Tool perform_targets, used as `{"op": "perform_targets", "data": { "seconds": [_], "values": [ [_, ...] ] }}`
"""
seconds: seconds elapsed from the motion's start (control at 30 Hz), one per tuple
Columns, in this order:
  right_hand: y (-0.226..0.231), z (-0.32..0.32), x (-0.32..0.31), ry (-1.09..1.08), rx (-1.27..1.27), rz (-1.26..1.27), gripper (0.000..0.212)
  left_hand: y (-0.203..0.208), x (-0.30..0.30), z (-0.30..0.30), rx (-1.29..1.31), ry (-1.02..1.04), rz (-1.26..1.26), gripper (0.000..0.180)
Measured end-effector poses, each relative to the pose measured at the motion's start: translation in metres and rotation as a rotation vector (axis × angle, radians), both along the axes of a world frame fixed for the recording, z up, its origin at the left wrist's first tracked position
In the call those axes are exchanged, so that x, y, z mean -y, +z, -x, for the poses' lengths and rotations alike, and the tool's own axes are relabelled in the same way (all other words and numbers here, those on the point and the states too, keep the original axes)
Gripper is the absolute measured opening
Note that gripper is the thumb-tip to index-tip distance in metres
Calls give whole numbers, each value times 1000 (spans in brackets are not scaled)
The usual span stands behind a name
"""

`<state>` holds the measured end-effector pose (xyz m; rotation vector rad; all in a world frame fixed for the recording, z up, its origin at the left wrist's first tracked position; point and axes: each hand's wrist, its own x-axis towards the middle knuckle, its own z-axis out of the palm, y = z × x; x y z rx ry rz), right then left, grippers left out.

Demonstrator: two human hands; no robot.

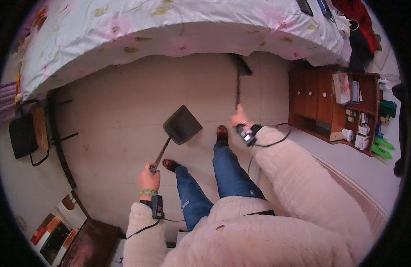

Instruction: The person enters a bedroom, picks up a broom and dustpan, and sweeps the floor. They brush the bed surface with the broom, then continue sweeping the floor, collecting debris into the dustpan and moving through the room.

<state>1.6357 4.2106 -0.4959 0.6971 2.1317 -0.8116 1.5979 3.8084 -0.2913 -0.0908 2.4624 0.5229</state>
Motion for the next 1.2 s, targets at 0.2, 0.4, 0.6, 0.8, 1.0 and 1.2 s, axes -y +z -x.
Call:
{"op": "perform_targets", "data": {
  "seconds": [0.2, 0.4, 0.6, 0.8, 1.0, 1.2],
  "values": [
    [63, -1, 175, 37, 99, 109, 80, -11, 35, -14, -35, 24, -57, 24],
    [141, -17, 221, -166, 120, 429, 66, -6, 133, -52, -16, 219, -207, 24],
    [169, -94, 105, -694, 118, 300, 59, -25, 204, -96, 16, 428, -54, 23],
    [106, -67, 0, -1524, -3, 459, 41, -109, 225, -136, -148, 643, -83, 24],
    [37, -16, 139, -1162, 164, 323, 15, -163, 274, -176, -119, 913, -35, 23],
    [47, 33, 347, -387, 431, 268, 63, -174, 286, -165, -157, 1035, 5, 23]
  ]
}}
